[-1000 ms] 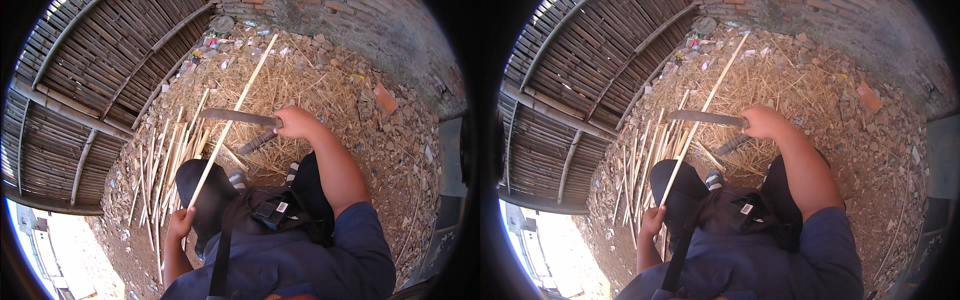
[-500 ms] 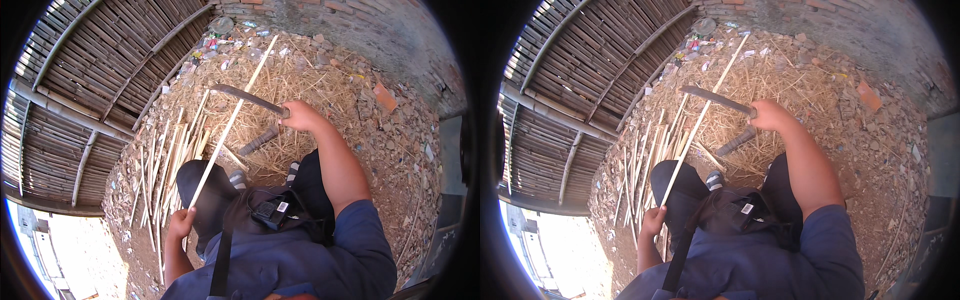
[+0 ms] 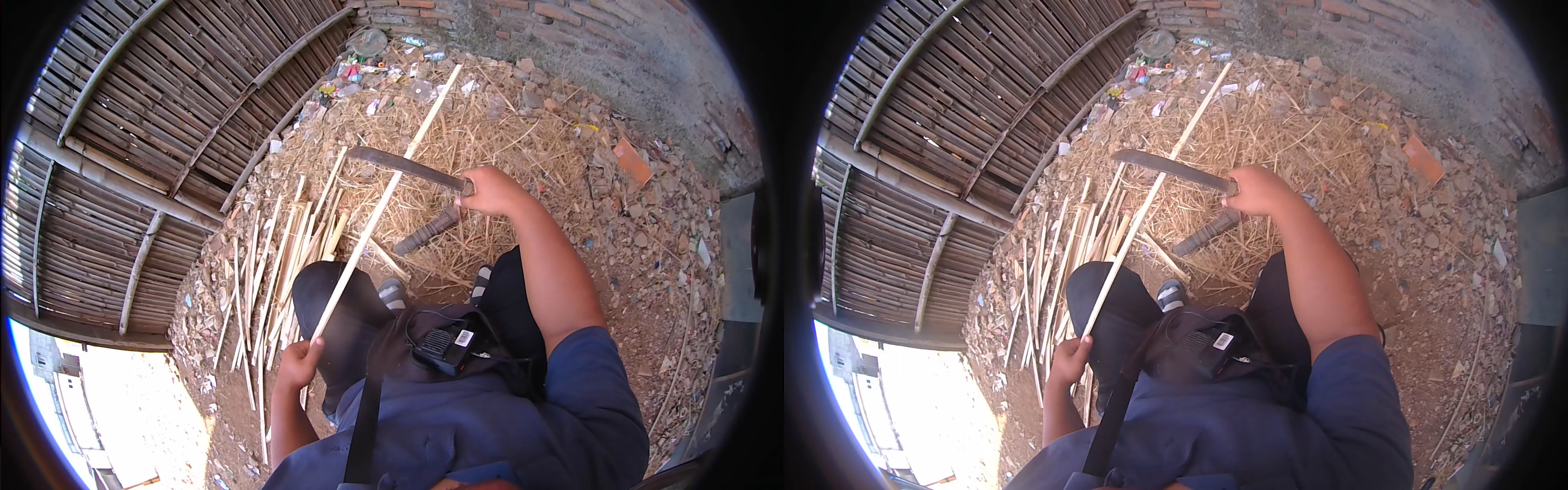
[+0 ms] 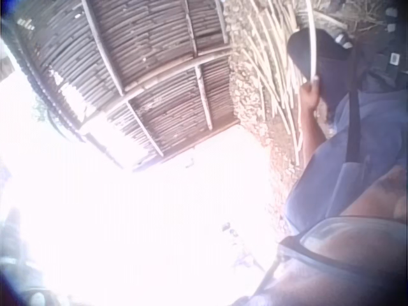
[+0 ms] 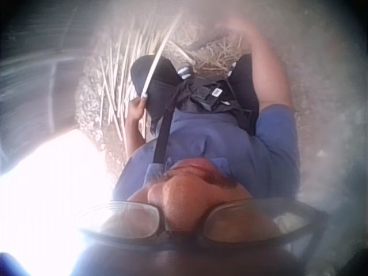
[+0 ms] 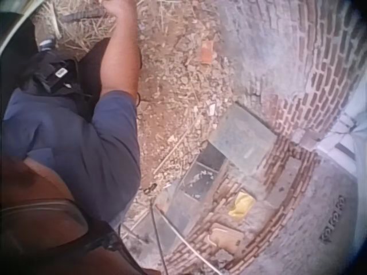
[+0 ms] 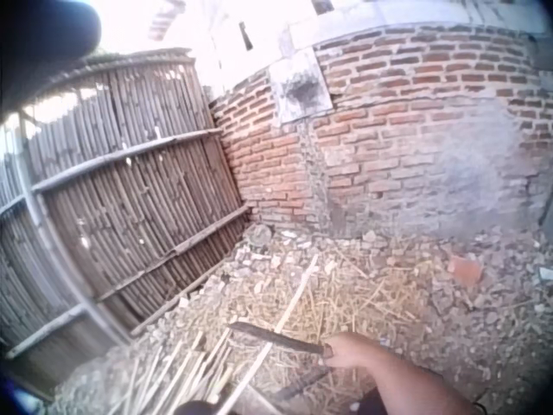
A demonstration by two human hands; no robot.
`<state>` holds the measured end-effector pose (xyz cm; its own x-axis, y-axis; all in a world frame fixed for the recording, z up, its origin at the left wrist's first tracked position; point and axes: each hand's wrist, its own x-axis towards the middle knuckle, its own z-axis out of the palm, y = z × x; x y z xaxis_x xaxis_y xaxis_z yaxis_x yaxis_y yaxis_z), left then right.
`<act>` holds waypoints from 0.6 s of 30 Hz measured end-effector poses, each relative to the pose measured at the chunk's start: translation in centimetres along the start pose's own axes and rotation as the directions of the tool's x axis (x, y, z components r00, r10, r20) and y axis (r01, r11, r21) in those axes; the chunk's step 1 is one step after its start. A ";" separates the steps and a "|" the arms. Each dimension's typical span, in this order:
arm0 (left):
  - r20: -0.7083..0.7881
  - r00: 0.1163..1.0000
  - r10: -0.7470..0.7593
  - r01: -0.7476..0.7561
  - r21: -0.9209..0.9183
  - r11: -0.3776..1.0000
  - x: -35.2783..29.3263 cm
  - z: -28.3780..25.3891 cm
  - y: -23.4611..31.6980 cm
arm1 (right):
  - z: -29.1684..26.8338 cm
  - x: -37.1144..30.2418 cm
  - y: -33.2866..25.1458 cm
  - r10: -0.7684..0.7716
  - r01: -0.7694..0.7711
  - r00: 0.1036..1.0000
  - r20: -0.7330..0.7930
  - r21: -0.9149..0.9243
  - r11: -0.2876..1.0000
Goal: The person sits on the ground and uses a curved blade to shave the surface of a long, thin bamboo stick. They hold the stick with one hand and repeatedly draw the blade along its length to smooth it, working on a single piece throughout the clip.
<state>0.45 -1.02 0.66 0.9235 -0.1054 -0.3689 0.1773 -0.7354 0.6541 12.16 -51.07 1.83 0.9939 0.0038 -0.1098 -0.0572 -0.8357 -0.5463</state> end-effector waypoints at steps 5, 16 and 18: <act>0.018 1.000 -0.025 0.025 -0.011 1.000 0.3 0.0 -0.4 | 0.8 -0.1 0.7 -0.032 0.031 0.999 0.026 0.064 0.997; -0.019 1.000 -0.021 0.021 -0.033 0.999 0.2 0.3 -1.0 | 0.8 -0.7 -1.9 -0.131 0.132 0.980 0.150 0.007 0.991; -0.026 1.000 -0.011 0.010 -0.026 1.000 0.2 0.3 -1.0 | 0.7 -0.5 -0.7 -0.100 0.099 0.990 0.095 0.015 0.995</act>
<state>0.38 -0.47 -0.31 0.9299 -0.0800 -0.3591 0.1957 -0.7190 0.6669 11.67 -50.08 1.69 0.9812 0.1397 -0.1334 0.0401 -0.8228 -0.5669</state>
